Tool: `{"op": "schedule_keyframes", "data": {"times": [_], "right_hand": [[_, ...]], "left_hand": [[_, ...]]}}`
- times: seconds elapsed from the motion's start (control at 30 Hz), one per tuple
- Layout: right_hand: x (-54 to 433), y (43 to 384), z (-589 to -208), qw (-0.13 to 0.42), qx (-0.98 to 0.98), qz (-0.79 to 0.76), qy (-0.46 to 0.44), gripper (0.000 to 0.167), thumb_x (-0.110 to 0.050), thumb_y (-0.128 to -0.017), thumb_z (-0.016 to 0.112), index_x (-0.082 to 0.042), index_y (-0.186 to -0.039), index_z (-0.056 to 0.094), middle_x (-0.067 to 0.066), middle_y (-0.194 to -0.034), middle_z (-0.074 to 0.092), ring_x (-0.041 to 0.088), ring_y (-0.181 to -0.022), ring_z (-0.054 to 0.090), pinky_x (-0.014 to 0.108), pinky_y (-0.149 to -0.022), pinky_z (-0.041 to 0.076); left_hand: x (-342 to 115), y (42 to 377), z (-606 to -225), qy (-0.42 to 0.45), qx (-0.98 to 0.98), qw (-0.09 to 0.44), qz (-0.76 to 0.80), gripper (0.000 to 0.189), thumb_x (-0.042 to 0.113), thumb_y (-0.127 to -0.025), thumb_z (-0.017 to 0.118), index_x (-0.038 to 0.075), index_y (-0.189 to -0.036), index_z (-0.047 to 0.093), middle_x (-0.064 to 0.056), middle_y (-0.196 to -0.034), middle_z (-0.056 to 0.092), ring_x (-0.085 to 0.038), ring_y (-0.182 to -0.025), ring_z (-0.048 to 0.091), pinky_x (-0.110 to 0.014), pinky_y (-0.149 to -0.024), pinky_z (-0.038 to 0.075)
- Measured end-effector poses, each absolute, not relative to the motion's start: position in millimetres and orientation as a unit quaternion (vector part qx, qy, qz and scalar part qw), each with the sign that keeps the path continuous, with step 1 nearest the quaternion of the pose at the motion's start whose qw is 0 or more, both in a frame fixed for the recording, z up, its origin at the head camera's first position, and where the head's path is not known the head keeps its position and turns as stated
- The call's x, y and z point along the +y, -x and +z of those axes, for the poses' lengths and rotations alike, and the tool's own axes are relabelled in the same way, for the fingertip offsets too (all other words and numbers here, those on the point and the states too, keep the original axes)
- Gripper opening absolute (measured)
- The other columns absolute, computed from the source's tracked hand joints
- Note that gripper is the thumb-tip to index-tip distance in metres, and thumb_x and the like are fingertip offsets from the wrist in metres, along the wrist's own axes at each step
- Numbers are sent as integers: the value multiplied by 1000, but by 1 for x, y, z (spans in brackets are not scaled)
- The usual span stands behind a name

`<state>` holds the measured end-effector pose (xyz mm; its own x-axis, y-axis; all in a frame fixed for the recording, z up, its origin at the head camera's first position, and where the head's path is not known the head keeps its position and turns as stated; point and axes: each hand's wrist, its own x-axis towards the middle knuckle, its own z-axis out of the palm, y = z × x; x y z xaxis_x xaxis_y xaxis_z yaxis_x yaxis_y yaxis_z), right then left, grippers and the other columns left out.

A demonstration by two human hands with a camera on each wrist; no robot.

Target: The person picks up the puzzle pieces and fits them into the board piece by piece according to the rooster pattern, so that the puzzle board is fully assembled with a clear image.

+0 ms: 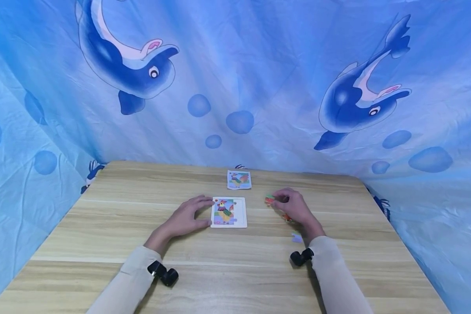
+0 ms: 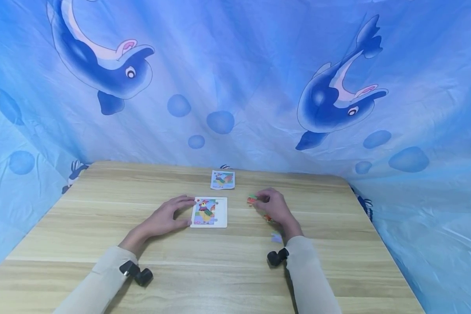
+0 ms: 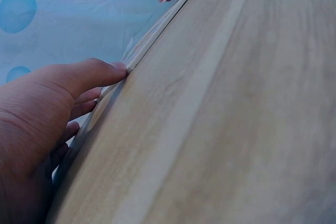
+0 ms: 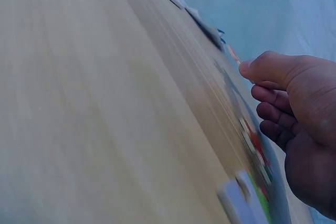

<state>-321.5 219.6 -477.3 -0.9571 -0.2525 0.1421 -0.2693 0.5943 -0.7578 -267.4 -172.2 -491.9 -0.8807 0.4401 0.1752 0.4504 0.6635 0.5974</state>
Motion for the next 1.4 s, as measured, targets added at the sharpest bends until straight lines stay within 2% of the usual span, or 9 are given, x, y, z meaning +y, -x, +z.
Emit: {"op": "schedule_keyframes", "data": {"times": [0.3, 0.6, 1.1, 1.4], "right_hand": [[192, 325, -476, 5, -892, 421, -166, 29, -16, -89, 79, -5, -117, 77, 14, -117, 69, 23, -96, 63, 30, -80, 53], [166, 325, -479, -1, -892, 413, -184, 28, -14, -89, 78, -8, -116, 77, 10, -115, 69, 22, -99, 63, 32, -84, 54], [143, 328, -484, -19, -885, 412, -216, 26, -15, -93, 76, -10, -118, 77, 5, -115, 70, 17, -101, 65, 31, -87, 56], [134, 328, -483, -39, -883, 412, -221, 26, -15, -93, 74, -14, -119, 77, 3, -119, 67, 17, -102, 62, 31, -88, 54]], "left_hand": [[-172, 267, -491, 243, -909, 4, -337, 64, 34, -91, 75, 16, -149, 57, -8, -161, 47, -39, -155, 32, -72, -122, 24], [-172, 267, -491, 243, -911, 7, -333, 64, 34, -91, 74, 15, -149, 57, -9, -160, 48, -40, -154, 34, -72, -122, 24], [-173, 266, -490, 243, -912, 10, -330, 63, 32, -91, 76, 13, -148, 57, -12, -158, 50, -40, -152, 37, -71, -121, 27], [-172, 266, -490, 238, -914, 6, -329, 64, 33, -90, 76, 14, -148, 57, -11, -158, 49, -40, -151, 38, -70, -122, 26]]}}
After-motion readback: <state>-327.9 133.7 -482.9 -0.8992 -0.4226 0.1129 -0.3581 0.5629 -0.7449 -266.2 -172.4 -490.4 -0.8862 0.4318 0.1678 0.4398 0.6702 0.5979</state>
